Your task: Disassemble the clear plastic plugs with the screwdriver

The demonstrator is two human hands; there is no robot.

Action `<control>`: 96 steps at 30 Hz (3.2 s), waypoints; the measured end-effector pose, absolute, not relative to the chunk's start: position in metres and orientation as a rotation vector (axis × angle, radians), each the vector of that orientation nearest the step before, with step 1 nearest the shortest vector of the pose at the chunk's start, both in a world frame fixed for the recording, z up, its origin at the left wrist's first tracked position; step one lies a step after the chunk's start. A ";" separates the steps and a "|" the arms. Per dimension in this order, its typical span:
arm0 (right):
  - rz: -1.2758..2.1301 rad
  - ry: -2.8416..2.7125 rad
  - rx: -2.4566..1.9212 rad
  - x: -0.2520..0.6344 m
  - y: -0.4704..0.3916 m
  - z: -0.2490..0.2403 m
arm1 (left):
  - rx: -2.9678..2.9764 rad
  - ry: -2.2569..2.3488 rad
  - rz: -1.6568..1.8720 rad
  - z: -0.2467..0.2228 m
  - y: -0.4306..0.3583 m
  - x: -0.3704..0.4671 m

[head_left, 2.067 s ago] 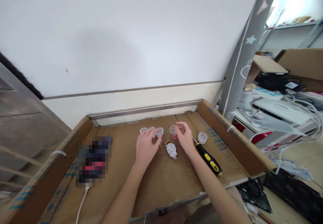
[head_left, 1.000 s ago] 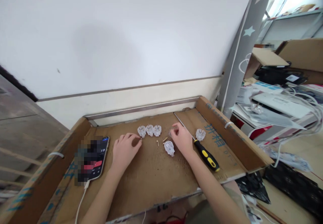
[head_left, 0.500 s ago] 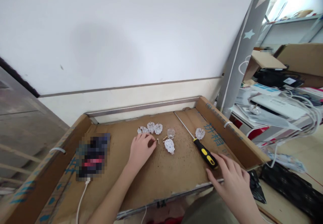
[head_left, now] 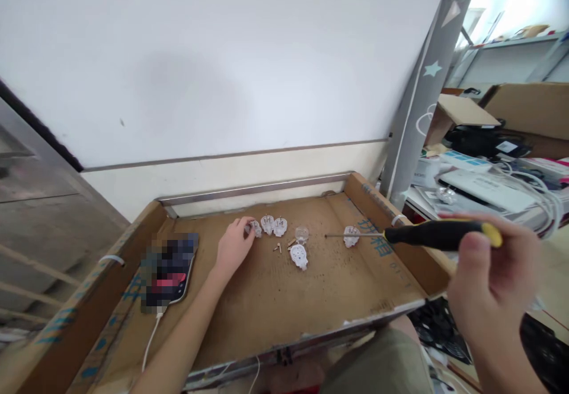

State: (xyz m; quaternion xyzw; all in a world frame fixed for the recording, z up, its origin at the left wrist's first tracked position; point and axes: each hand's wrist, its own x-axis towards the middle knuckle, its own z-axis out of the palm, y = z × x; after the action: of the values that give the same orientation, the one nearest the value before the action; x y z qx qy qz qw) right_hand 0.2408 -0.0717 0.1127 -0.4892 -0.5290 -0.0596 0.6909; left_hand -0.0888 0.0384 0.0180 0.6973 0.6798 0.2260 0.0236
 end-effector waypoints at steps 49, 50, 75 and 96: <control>0.252 -1.063 -0.868 0.143 -0.003 0.180 | 2.455 1.381 0.667 0.005 0.031 0.019; 0.231 -1.034 -0.838 0.141 -0.006 0.183 | 2.444 1.362 0.667 0.005 0.031 0.018; 0.231 -1.049 -0.789 0.128 -0.021 0.191 | 2.421 1.303 0.643 0.001 0.033 0.021; 0.232 -1.077 -0.823 0.120 -0.022 0.182 | 2.403 1.308 0.649 0.000 0.032 0.022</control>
State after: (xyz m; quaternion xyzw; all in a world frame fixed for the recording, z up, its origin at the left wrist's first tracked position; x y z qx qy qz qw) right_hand 0.1199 -0.0218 0.1821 -0.3796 -0.4969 0.1073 0.7729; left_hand 0.0215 0.0325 0.0000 0.8430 0.4590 0.2275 0.1643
